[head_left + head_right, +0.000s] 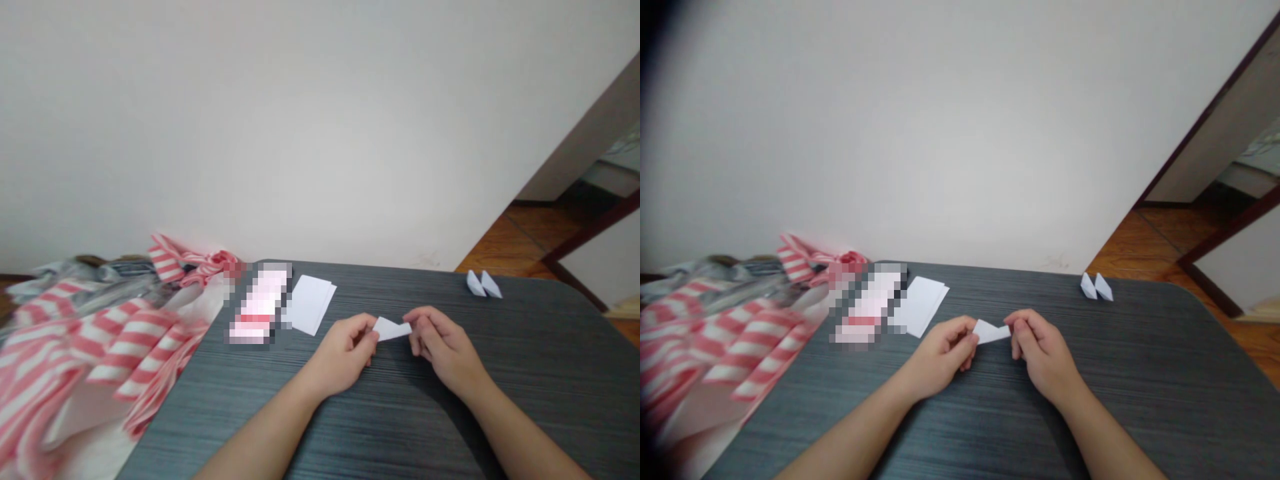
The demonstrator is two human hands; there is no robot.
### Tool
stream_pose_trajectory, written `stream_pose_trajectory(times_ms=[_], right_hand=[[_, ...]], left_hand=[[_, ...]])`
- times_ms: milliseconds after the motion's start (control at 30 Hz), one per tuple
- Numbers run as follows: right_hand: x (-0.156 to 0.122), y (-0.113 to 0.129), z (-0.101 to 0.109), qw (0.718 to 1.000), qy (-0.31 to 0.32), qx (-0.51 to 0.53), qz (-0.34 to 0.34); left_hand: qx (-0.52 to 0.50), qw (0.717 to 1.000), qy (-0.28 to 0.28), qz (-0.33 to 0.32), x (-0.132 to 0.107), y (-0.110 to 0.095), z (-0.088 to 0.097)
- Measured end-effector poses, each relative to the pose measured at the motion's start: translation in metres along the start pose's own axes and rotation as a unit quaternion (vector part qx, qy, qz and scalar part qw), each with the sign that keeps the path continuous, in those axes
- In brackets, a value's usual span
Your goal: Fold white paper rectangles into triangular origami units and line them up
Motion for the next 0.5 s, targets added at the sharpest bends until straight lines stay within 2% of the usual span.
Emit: stream_pose_trajectory(times_ms=[200, 500], right_hand=[[-0.0007, -0.0031, -0.0046, 1.000, 0.023, -0.015, -0.002], [-0.0007, -0.0037, -0.0069, 0.998, 0.033, -0.051, 0.022]], left_hand=[[-0.002, 1.000, -0.005, -0.009, -0.0005, -0.0047, 0.0018], [-0.064, 0.998, -0.020, -0.010, 0.0010, 0.0045, 0.0001]])
Point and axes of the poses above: each hand's wrist, its own x-axis towards the middle knuckle, its own z-axis out of the back of the hand, y = z × x, the point moved 5 cm from there along x, towards the middle knuckle, and after that the axes turned 3 degrees about -x, right-handed, at the moved point
